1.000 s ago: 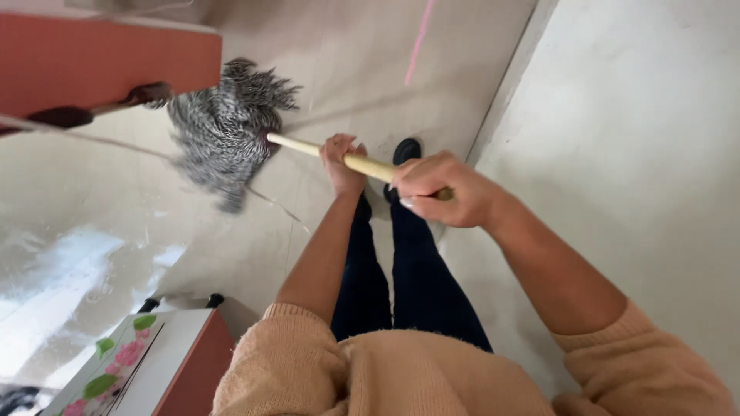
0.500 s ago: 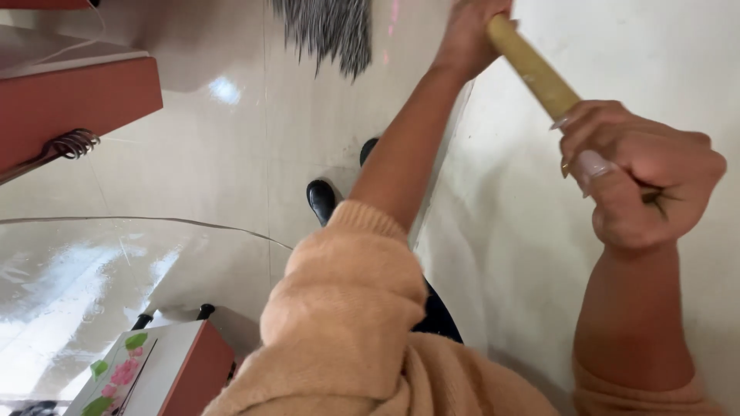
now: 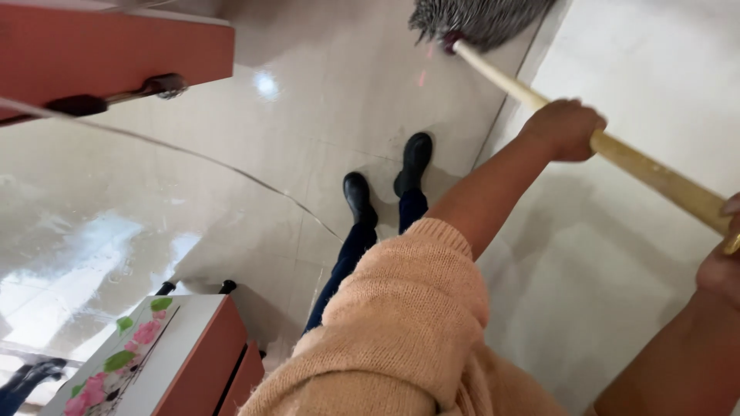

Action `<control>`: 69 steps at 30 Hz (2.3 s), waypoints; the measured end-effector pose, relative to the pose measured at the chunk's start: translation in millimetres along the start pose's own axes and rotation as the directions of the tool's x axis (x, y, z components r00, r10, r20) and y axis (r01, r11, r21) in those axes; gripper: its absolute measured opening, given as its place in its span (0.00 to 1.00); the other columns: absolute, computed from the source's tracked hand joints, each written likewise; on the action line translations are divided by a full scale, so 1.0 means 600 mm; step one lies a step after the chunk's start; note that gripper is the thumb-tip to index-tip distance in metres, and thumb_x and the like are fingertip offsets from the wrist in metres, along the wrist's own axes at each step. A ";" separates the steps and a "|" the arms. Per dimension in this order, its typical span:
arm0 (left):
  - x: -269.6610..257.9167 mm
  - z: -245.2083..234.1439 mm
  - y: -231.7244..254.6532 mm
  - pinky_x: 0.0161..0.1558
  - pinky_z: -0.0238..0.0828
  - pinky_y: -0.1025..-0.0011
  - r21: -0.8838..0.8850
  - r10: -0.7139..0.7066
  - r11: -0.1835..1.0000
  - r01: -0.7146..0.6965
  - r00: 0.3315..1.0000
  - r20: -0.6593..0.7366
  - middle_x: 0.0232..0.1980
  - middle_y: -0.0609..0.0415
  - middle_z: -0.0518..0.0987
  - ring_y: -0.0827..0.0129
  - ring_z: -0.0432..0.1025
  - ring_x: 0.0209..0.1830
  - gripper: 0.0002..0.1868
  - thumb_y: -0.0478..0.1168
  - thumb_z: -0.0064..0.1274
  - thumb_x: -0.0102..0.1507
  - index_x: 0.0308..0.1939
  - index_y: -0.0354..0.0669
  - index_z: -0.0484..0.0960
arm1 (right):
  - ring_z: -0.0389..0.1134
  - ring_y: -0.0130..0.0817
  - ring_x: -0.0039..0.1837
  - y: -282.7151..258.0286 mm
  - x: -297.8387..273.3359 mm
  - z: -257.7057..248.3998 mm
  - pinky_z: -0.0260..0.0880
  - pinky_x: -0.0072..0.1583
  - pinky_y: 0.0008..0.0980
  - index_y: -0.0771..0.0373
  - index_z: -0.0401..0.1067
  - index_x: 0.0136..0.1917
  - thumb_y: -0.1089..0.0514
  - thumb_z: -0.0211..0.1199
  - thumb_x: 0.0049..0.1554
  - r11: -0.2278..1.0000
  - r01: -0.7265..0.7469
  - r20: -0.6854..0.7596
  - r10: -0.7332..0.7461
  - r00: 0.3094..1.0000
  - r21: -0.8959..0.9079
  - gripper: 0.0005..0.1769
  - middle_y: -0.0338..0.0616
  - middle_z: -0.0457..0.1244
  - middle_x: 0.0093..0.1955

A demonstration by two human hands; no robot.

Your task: Mopping the floor and moving furniture to clean the entire room

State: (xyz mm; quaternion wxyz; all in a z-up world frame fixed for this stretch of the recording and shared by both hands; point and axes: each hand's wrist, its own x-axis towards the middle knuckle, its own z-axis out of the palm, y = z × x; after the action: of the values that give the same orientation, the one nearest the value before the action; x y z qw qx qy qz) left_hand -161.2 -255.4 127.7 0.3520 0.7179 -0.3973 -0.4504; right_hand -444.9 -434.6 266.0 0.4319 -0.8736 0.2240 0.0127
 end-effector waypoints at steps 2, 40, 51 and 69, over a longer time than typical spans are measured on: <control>-0.077 0.006 -0.027 0.45 0.73 0.59 0.092 -0.054 0.995 0.045 0.993 0.102 0.37 0.61 0.83 0.60 0.74 0.47 0.09 0.41 0.44 0.55 0.30 0.60 0.81 | 0.47 0.40 0.56 -0.092 -0.027 0.094 0.59 0.72 0.58 0.53 0.47 0.40 0.81 0.36 0.40 0.888 0.392 -0.224 -0.342 0.912 0.239 0.24 0.43 0.45 0.49; -0.159 -0.026 -0.185 0.64 0.58 0.58 -0.257 -0.229 0.966 -0.006 0.433 -0.872 0.29 0.60 0.79 0.63 0.76 0.40 0.18 0.55 0.74 0.44 0.18 0.55 0.79 | 0.56 0.42 0.32 -0.570 0.270 0.210 0.65 0.44 0.44 0.67 0.61 0.25 0.65 0.55 0.57 0.849 0.172 0.351 -0.380 0.856 0.500 0.19 0.46 0.52 0.25; 0.248 -0.078 -0.014 0.52 0.70 0.64 -0.067 0.110 0.991 -0.115 0.991 -0.074 0.44 0.65 0.86 0.59 0.76 0.51 0.07 0.48 0.49 0.54 0.30 0.62 0.83 | 0.57 0.48 0.40 -0.238 0.335 -0.006 0.62 0.55 0.44 0.61 0.53 0.23 0.55 0.41 0.54 0.970 0.129 0.173 -0.166 0.971 0.204 0.19 0.48 0.54 0.30; 0.052 -0.406 -0.241 0.56 0.71 0.61 -0.170 -0.194 0.980 0.102 0.678 -0.709 0.33 0.60 0.82 0.59 0.75 0.41 0.08 0.40 0.60 0.46 0.28 0.52 0.79 | 0.50 0.28 0.27 -0.473 0.696 0.201 0.66 0.44 0.39 0.37 0.54 0.34 0.30 0.51 0.60 0.734 0.353 0.179 -0.537 0.824 0.580 0.21 0.25 0.47 0.22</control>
State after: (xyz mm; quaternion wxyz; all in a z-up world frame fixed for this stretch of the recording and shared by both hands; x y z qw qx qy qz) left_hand 110.0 -184.0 75.7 0.4834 0.8448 -0.1405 -0.1813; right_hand 65.7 -352.2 312.9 0.6740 -0.7347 -0.0771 -0.0060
